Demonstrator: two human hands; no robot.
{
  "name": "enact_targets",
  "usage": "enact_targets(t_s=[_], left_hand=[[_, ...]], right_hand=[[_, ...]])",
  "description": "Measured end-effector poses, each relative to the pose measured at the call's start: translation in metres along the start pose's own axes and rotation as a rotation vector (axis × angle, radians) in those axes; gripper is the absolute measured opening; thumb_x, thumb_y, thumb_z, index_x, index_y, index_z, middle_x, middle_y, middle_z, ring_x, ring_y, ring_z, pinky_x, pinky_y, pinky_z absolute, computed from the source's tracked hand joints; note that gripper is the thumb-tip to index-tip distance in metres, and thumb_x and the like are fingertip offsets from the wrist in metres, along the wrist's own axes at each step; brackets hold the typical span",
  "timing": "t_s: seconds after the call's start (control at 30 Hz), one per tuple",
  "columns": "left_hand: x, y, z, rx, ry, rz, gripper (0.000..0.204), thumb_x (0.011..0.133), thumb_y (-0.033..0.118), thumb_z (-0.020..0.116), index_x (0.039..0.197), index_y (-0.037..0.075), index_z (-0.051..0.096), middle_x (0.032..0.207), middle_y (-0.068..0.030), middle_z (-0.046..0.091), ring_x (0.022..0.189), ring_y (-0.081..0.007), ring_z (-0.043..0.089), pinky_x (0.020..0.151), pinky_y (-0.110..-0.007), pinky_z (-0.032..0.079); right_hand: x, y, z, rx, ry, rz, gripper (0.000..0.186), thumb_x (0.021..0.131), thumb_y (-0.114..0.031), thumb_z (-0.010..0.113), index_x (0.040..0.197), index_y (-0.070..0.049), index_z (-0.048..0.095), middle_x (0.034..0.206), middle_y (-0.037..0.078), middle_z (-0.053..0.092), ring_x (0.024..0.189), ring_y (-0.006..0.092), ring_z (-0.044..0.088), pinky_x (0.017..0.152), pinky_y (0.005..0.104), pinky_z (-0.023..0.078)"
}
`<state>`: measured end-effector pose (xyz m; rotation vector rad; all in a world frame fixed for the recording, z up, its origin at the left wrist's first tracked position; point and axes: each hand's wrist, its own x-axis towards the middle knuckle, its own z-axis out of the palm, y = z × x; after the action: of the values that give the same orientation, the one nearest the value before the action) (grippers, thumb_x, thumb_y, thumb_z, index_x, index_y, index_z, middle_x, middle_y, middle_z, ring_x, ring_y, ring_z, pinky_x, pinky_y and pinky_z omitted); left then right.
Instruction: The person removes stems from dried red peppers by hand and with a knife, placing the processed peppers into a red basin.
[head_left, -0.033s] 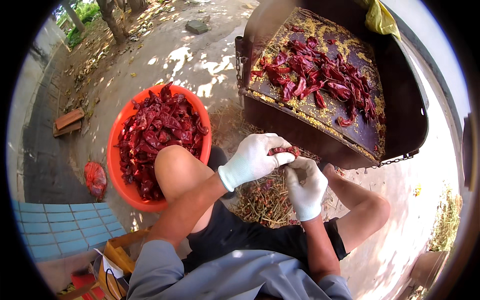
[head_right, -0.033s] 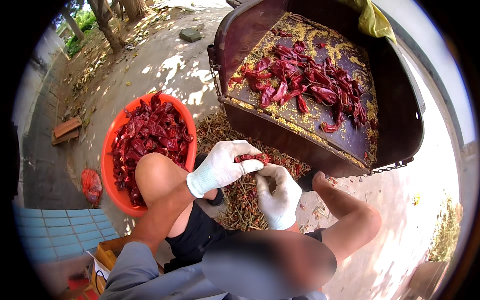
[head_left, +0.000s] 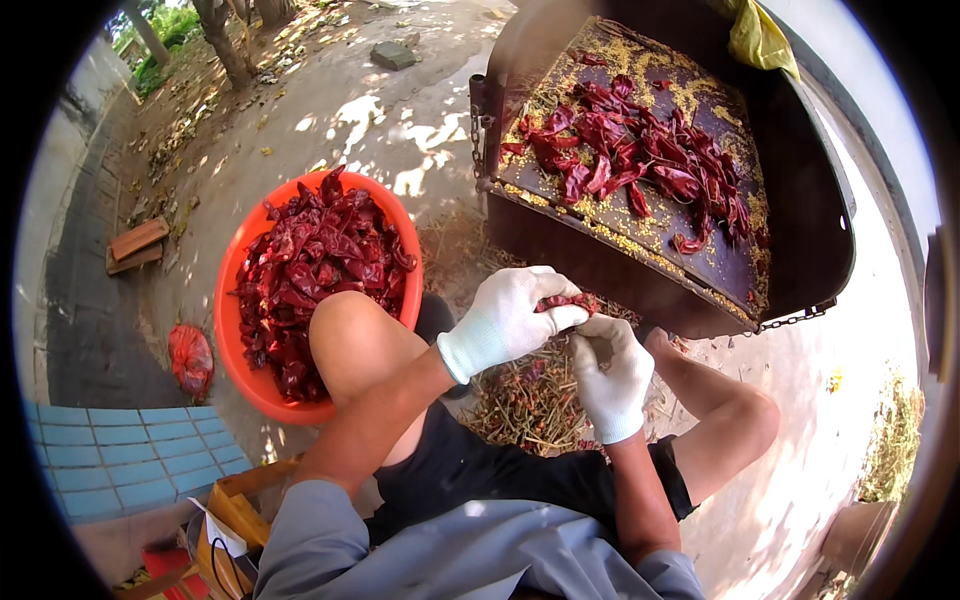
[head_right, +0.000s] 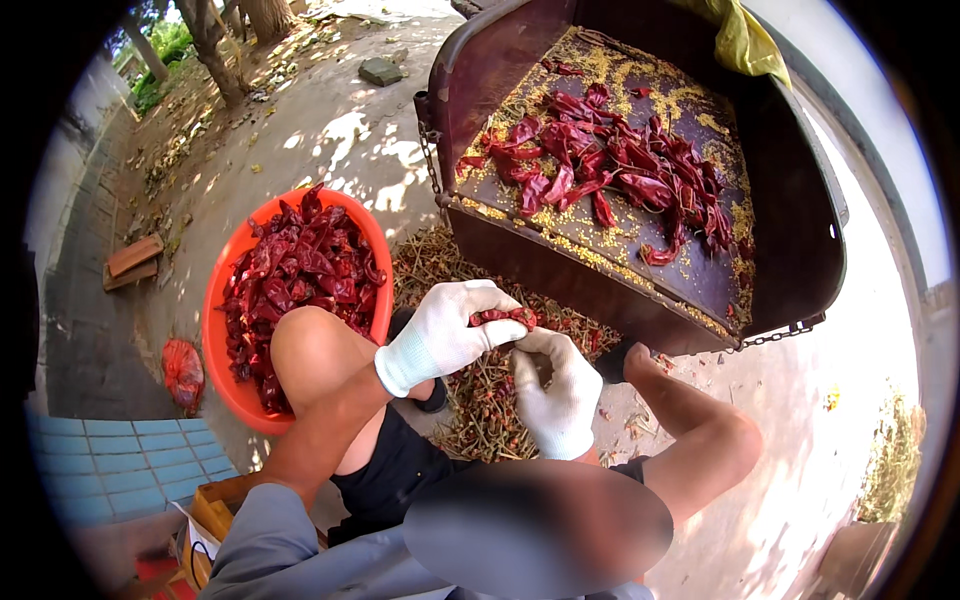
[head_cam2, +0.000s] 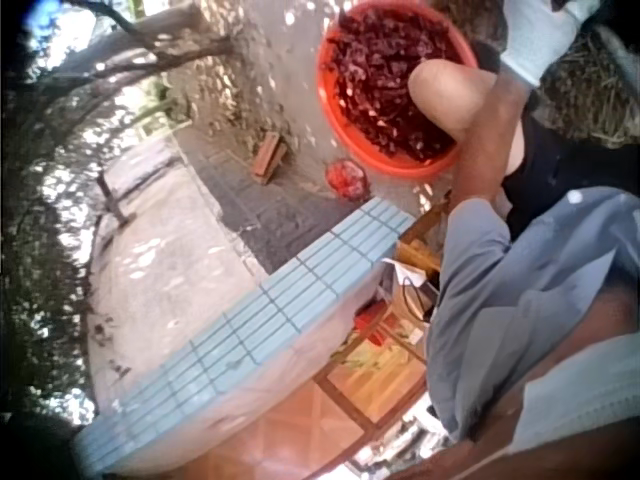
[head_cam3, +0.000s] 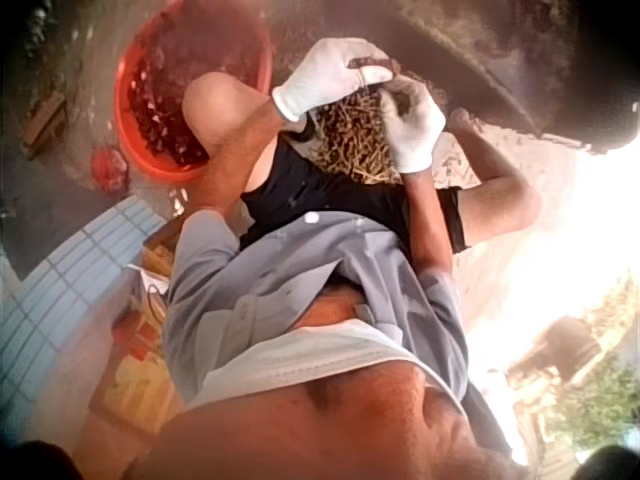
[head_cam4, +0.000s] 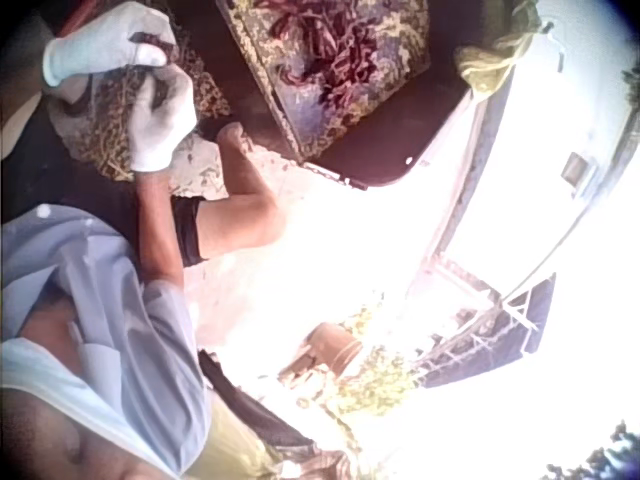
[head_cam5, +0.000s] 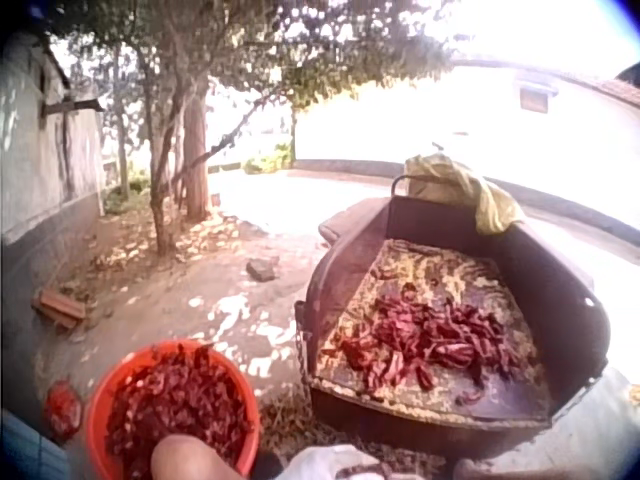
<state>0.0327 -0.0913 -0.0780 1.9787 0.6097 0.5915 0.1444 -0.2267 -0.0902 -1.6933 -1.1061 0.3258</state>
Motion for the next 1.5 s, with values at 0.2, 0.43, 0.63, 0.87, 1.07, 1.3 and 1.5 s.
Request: enact_targets(t_s=[0.2,0.43,0.63,0.87,1.07,1.3,1.5], left_hand=[[-0.007,0.005,0.004,0.482,0.137,0.426,0.014,0.072,0.018,0.075,0.085,0.014,0.071,0.076,-0.0011,0.062,0.072,-0.0224,0.064,0.059,-0.036,0.053],[-0.017,-0.001,0.011,0.606,0.028,0.474,0.011,0.071,0.018,0.073,0.079,0.014,0.067,0.074,-0.0022,0.057,0.072,-0.0221,0.061,0.060,-0.036,0.051],[-0.016,-0.002,0.011,0.634,0.003,0.450,0.010,0.071,0.018,0.072,0.078,0.014,0.066,0.074,-0.0025,0.057,0.074,-0.0229,0.062,0.062,-0.037,0.052],[-0.015,0.001,0.017,0.697,-0.032,0.439,0.009,0.073,0.020,0.071,0.076,0.013,0.067,0.074,-0.0022,0.058,0.074,-0.0228,0.062,0.062,-0.038,0.051],[-0.015,0.001,0.017,0.664,0.005,0.393,0.009,0.072,0.020,0.074,0.076,0.014,0.070,0.073,-0.0023,0.060,0.071,-0.0232,0.063,0.060,-0.037,0.051],[-0.005,0.004,0.021,0.318,0.146,0.316,0.011,0.075,0.014,0.076,0.084,0.007,0.072,0.076,-0.0082,0.064,0.071,-0.0275,0.065,0.062,-0.038,0.051],[-0.012,0.004,0.015,-0.123,0.144,0.146,0.009,0.084,0.008,0.075,0.088,0.001,0.071,0.073,-0.0023,0.061,0.066,-0.0090,0.057,0.059,-0.025,0.045]], right_hand=[[0.005,0.002,-0.012,-0.089,-0.064,-0.017,0.021,0.092,-0.020,0.067,0.089,-0.002,0.058,0.071,0.014,0.064,0.060,0.0269,0.065,0.058,0.0355,0.051],[0.004,0.007,-0.016,-0.321,-0.173,-0.083,0.021,0.094,-0.022,0.061,0.083,-0.004,0.060,0.069,0.018,0.060,0.064,0.0381,0.063,0.057,0.0457,0.048],[0.006,0.005,-0.011,-0.465,-0.131,-0.133,0.014,0.088,-0.021,0.063,0.082,-0.008,0.064,0.070,0.014,0.063,0.064,0.0338,0.065,0.058,0.0444,0.050],[0.009,0.016,-0.011,-0.389,-0.093,-0.167,0.009,0.088,-0.017,0.063,0.086,-0.008,0.062,0.072,0.015,0.064,0.065,0.0348,0.065,0.060,0.0458,0.052],[0.009,0.035,-0.001,-0.036,-0.126,0.224,0.016,0.089,-0.019,0.062,0.086,-0.003,0.063,0.071,0.016,0.067,0.063,0.0303,0.067,0.061,0.0395,0.053],[0.018,0.013,-0.009,0.720,-0.045,0.634,0.017,0.098,-0.017,0.056,0.089,-0.002,0.060,0.077,0.006,0.064,0.058,0.0102,0.058,0.050,0.0240,0.048],[0.026,0.025,-0.012,1.398,0.103,0.944,0.013,0.096,-0.016,0.057,0.101,-0.004,0.055,0.085,0.011,0.060,0.065,0.0182,0.056,0.054,0.0266,0.049]])
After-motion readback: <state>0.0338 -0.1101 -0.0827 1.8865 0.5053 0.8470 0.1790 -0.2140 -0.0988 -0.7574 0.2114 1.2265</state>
